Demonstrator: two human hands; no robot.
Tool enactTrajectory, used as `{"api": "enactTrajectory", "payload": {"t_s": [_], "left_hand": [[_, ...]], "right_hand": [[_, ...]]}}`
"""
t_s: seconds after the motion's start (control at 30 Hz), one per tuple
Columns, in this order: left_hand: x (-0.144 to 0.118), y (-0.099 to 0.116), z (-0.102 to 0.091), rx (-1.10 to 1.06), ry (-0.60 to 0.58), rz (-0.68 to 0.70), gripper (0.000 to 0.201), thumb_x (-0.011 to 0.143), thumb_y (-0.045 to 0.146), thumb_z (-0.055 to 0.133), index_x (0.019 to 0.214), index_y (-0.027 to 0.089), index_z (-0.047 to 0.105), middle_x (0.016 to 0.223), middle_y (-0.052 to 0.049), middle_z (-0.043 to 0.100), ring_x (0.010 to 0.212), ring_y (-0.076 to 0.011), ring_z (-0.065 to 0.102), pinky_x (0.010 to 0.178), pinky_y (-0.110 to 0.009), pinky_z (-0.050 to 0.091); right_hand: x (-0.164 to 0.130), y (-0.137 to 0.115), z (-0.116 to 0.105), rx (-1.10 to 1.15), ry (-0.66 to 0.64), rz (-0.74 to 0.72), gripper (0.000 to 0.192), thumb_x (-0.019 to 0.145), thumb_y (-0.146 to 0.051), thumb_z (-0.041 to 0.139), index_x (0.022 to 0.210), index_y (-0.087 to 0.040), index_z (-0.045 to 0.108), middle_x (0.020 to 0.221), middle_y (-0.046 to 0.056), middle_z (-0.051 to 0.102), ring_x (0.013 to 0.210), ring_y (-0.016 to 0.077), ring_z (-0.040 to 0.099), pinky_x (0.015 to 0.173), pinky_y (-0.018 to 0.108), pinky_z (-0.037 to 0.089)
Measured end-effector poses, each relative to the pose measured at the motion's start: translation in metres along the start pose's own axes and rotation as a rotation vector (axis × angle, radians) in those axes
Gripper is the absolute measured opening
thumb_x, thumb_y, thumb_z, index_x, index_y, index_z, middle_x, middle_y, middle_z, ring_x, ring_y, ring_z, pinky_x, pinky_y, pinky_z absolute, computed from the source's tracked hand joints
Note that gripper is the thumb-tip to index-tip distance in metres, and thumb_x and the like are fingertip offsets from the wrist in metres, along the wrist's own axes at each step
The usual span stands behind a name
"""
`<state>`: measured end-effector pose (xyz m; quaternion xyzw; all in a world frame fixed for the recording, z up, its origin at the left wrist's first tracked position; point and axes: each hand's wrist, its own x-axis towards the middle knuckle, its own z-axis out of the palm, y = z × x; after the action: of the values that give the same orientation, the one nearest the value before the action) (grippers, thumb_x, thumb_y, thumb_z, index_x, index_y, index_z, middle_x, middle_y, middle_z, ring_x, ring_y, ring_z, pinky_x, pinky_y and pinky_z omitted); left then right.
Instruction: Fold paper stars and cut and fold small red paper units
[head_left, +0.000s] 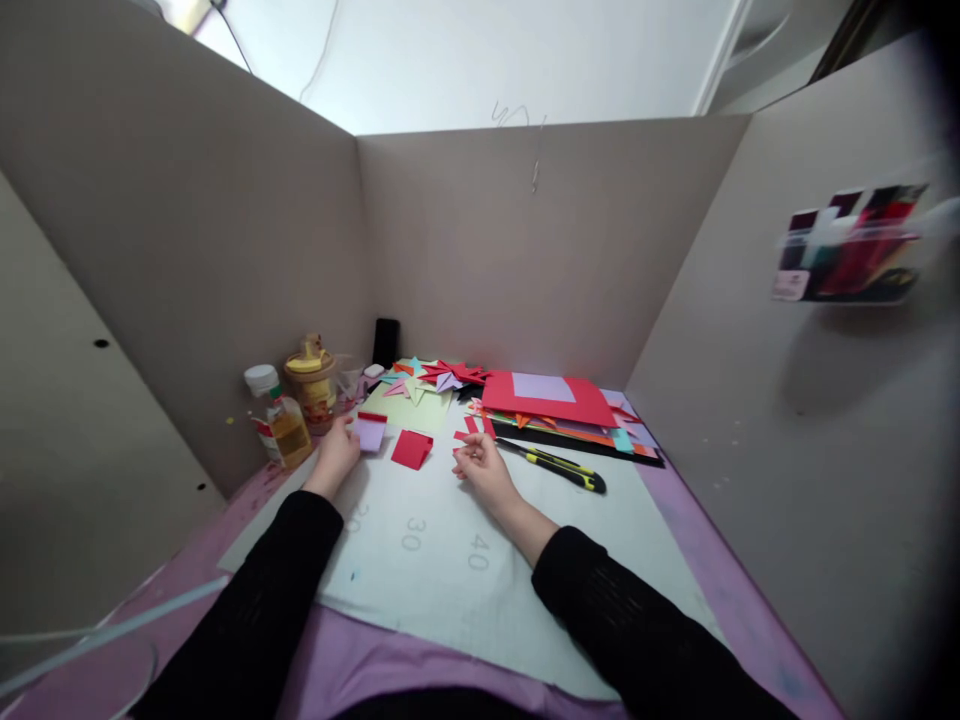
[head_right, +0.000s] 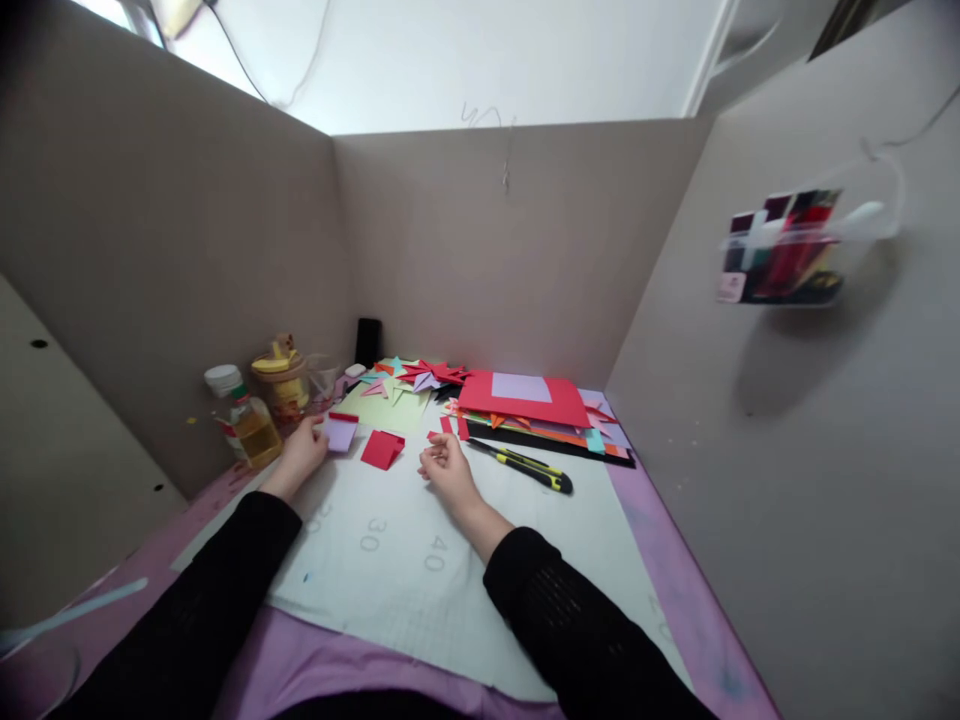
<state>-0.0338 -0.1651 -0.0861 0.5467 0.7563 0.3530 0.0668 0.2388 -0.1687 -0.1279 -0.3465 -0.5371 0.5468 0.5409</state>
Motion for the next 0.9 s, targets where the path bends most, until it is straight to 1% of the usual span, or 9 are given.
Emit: {"api": "enactTrajectory", "payload": {"t_s": [0.1,0.17,0.23,0.33,0.43,0.6,0.73,0.8,0.9], "left_hand": [[-0.008,0.002,0.005,0.096,0.035,0.088,0.032,0.074,0.014,0.056,0.106,0.009,0.057,0.108,-0.023,0.059,0.107,-0.0381,0.054,0.09,-0.05,0.039],[-0.015,0.013,0.01,0.137,0.056,0.207,0.032,0.08,0.02,0.051,0.11,0.012,0.056,0.119,-0.022,0.054,0.116,-0.0368,0.047,0.096,-0.049,0.034],[-0.018,0.026,0.017,0.128,-0.028,0.303,0.038,0.083,0.027,0.051,0.119,0.013,0.052,0.116,-0.018,0.058,0.111,-0.0321,0.051,0.095,-0.043,0.037],[-0.017,0.038,0.028,0.049,-0.216,0.258,0.063,0.074,0.035,0.062,0.13,0.014,0.042,0.109,-0.015,0.062,0.096,-0.0274,0.059,0.082,-0.034,0.043],[-0.014,0.04,0.036,-0.006,-0.257,0.236,0.069,0.067,0.032,0.067,0.13,0.015,0.043,0.106,-0.013,0.064,0.09,-0.025,0.061,0.074,-0.03,0.043],[-0.016,0.039,0.034,-0.138,-0.222,0.205,0.05,0.064,0.024,0.067,0.114,0.02,0.059,0.078,-0.003,0.066,0.068,-0.0193,0.058,0.06,-0.026,0.039],[-0.033,0.05,0.027,-0.393,-0.158,0.377,0.016,0.071,0.029,0.064,0.085,0.021,0.068,0.076,-0.004,0.067,0.068,-0.0191,0.057,0.064,-0.028,0.042],[-0.046,0.057,0.025,-0.48,-0.126,0.438,0.012,0.075,0.03,0.063,0.08,0.022,0.069,0.08,-0.006,0.068,0.073,-0.0201,0.058,0.068,-0.029,0.044],[-0.065,0.064,0.025,-0.52,-0.205,0.53,0.01,0.078,0.028,0.061,0.081,0.024,0.07,0.082,-0.006,0.068,0.077,-0.0206,0.06,0.072,-0.03,0.045]], "right_hand": [[-0.002,0.0,0.001,-0.027,-0.025,0.019,0.029,0.072,-0.032,0.064,0.095,-0.022,0.048,0.082,-0.003,0.056,0.06,0.01,0.06,0.052,0.022,0.048],[-0.004,-0.001,0.003,-0.054,-0.052,0.04,0.028,0.071,-0.03,0.064,0.093,-0.022,0.049,0.082,-0.003,0.055,0.061,0.0106,0.06,0.052,0.022,0.049],[-0.006,-0.001,0.004,-0.071,-0.072,0.056,0.026,0.071,-0.03,0.064,0.092,-0.022,0.05,0.08,-0.003,0.055,0.061,0.0109,0.06,0.052,0.023,0.049],[-0.006,0.001,0.005,-0.081,-0.078,0.05,0.025,0.071,-0.03,0.064,0.09,-0.022,0.051,0.079,-0.003,0.055,0.061,0.0111,0.059,0.053,0.024,0.05],[-0.006,0.004,0.004,-0.085,-0.08,0.05,0.023,0.071,-0.03,0.064,0.09,-0.022,0.053,0.079,-0.003,0.056,0.061,0.0116,0.059,0.053,0.024,0.049],[-0.004,0.006,0.003,-0.09,-0.091,0.05,0.022,0.072,-0.028,0.063,0.09,-0.022,0.052,0.08,-0.002,0.057,0.062,0.0116,0.058,0.055,0.025,0.048],[-0.002,0.001,0.001,-0.061,-0.019,0.008,0.043,0.065,-0.024,0.069,0.104,-0.024,0.05,0.102,0.004,0.058,0.071,0.0126,0.059,0.059,0.025,0.05],[-0.001,-0.002,0.001,-0.007,-0.017,-0.022,0.053,0.062,-0.022,0.072,0.109,-0.025,0.05,0.113,0.006,0.056,0.076,0.013,0.061,0.065,0.027,0.051],[0.0,-0.004,0.002,0.065,-0.063,-0.046,0.041,0.064,-0.023,0.07,0.102,-0.024,0.054,0.108,0.006,0.061,0.076,0.0147,0.063,0.07,0.03,0.052]]}}
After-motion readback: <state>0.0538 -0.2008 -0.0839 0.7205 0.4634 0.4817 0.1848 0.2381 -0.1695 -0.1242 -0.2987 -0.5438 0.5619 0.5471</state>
